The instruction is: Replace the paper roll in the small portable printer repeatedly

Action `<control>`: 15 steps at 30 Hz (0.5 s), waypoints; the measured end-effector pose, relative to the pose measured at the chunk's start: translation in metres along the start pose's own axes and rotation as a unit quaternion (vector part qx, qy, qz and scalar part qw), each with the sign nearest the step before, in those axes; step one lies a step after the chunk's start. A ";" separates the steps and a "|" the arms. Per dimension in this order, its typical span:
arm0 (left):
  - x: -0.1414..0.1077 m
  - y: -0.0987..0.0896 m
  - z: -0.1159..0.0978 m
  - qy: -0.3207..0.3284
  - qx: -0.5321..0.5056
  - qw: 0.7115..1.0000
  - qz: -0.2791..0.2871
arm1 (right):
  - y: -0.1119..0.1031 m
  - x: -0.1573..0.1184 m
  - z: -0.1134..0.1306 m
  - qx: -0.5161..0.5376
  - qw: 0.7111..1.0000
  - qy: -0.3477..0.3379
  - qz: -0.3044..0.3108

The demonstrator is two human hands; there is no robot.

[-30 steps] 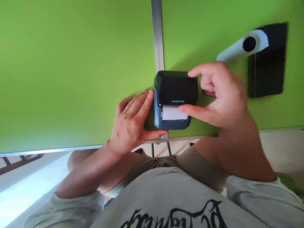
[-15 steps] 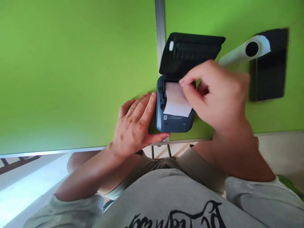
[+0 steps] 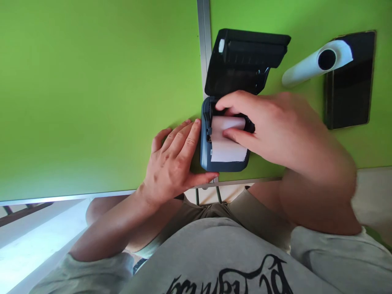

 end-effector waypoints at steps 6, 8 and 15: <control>0.000 0.001 0.000 -0.002 -0.005 1.000 -0.003 | 0.006 -0.002 -0.008 0.081 0.994 -0.029 -0.068; 0.000 0.001 0.001 -0.005 -0.007 1.000 0.002 | 0.005 -0.004 -0.010 0.097 0.990 -0.047 -0.088; -0.001 0.001 0.000 -0.005 -0.016 1.000 -0.006 | -0.003 -0.013 -0.010 0.279 0.946 -0.058 -0.155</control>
Point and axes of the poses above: each hand's wrist, its own x-axis towards the middle knuckle, its own y-axis out of the palm, z = x × y, the point moved 1 cm from there along x, towards the middle knuckle, and after that the axes turned 4 degrees about -x, right-handed, at the moved point
